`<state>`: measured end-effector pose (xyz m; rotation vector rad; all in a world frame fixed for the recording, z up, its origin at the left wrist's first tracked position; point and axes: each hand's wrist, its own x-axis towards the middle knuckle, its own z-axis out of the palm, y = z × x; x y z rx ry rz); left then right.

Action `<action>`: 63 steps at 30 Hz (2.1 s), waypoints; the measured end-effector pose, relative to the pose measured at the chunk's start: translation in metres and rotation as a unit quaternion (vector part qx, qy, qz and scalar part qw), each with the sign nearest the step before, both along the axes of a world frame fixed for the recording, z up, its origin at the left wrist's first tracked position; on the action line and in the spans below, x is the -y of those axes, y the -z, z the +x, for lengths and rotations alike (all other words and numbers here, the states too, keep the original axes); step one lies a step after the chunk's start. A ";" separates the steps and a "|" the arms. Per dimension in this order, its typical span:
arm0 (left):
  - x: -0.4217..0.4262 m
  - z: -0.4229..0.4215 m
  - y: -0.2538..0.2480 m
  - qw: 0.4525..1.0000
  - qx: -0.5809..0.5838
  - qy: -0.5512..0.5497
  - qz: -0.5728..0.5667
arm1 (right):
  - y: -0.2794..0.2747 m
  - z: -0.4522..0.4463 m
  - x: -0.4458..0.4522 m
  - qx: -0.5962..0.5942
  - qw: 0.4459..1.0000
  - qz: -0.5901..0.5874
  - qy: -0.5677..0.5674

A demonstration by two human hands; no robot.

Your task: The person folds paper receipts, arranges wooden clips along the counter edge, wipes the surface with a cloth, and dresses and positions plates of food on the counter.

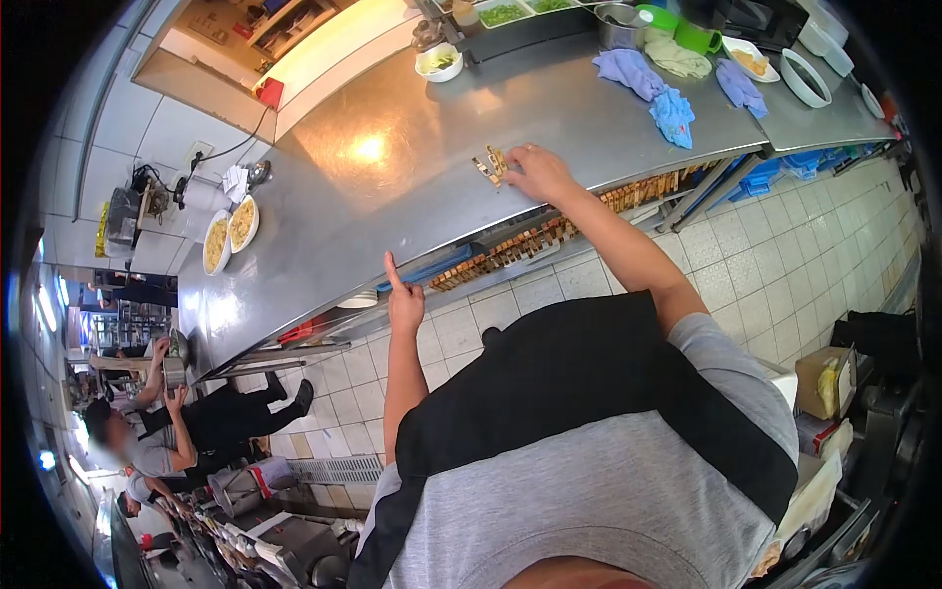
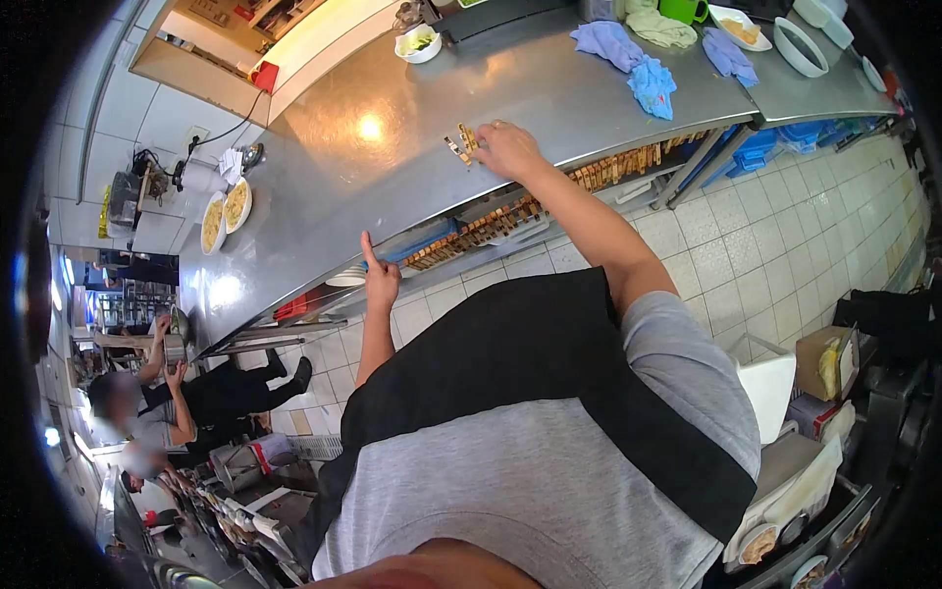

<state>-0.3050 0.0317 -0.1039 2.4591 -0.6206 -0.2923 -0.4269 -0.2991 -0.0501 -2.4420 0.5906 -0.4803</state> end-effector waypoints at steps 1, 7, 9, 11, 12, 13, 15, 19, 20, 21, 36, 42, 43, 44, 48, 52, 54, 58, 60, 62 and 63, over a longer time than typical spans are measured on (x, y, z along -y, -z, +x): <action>0.000 0.000 0.000 1.000 -0.004 -0.004 0.004 | 0.003 0.004 0.001 0.006 1.000 -0.015 -0.006; -0.001 0.000 0.003 1.000 0.017 0.006 -0.011 | 0.012 -0.015 0.024 -0.035 0.999 -0.028 -0.022; 0.000 0.001 0.004 1.000 0.025 0.006 -0.005 | 0.007 -0.032 0.035 -0.064 0.998 -0.023 -0.018; 0.000 0.001 0.005 1.000 0.026 0.009 -0.006 | 0.001 -0.042 0.043 -0.101 0.994 -0.034 -0.014; 0.000 0.001 0.005 1.000 0.023 0.010 -0.010 | -0.003 -0.046 0.046 -0.120 0.992 -0.039 -0.012; 0.000 0.001 0.005 1.000 0.020 0.010 -0.015 | -0.007 -0.047 0.047 -0.121 0.992 -0.045 -0.007; 0.000 0.001 0.004 1.000 0.010 0.004 -0.008 | -0.015 -0.043 0.044 -0.122 0.991 -0.057 0.001; -0.002 0.006 0.013 1.000 -0.005 -0.007 -0.014 | -0.008 -0.020 0.034 -0.071 0.994 -0.085 0.007; 0.000 0.004 0.009 0.999 -0.010 -0.008 -0.030 | 0.003 -0.011 0.037 -0.064 0.994 -0.087 0.006; 0.000 0.003 0.010 1.000 -0.002 -0.003 -0.029 | 0.018 0.000 0.041 -0.063 0.993 -0.099 0.004; -0.008 0.014 0.019 0.998 0.007 0.040 -0.041 | 0.015 -0.147 0.041 0.054 0.979 -0.022 0.193; -0.008 0.014 0.018 0.998 -0.008 0.044 -0.051 | 0.111 -0.224 0.075 0.135 0.871 0.340 0.327; -0.008 0.014 0.018 0.998 -0.012 0.041 -0.051 | 0.114 -0.234 0.084 0.154 0.846 0.371 0.351; -0.009 0.014 0.018 0.998 -0.011 0.042 -0.049 | 0.118 -0.242 0.091 0.173 0.818 0.401 0.373; -0.010 0.016 0.020 0.998 0.000 0.048 -0.040 | 0.126 -0.243 0.119 0.230 0.753 0.483 0.383; -0.009 0.015 0.019 0.999 -0.008 0.039 -0.028 | 0.119 -0.232 0.137 0.224 0.753 0.508 0.353; -0.008 0.015 0.017 0.999 -0.009 0.039 -0.027 | 0.119 -0.232 0.142 0.214 0.754 0.513 0.350; -0.007 0.012 0.015 0.999 -0.005 0.038 -0.034 | 0.122 -0.240 0.139 0.218 0.749 0.518 0.350; -0.007 0.016 0.019 0.999 -0.001 0.041 -0.034 | 0.124 -0.247 0.134 0.228 0.747 0.519 0.347; -0.010 0.019 0.024 0.999 -0.004 0.039 -0.037 | 0.127 -0.251 0.129 0.238 0.747 0.521 0.338; -0.009 0.018 0.023 0.999 -0.010 0.037 -0.039 | 0.125 -0.251 0.130 0.235 0.749 0.520 0.337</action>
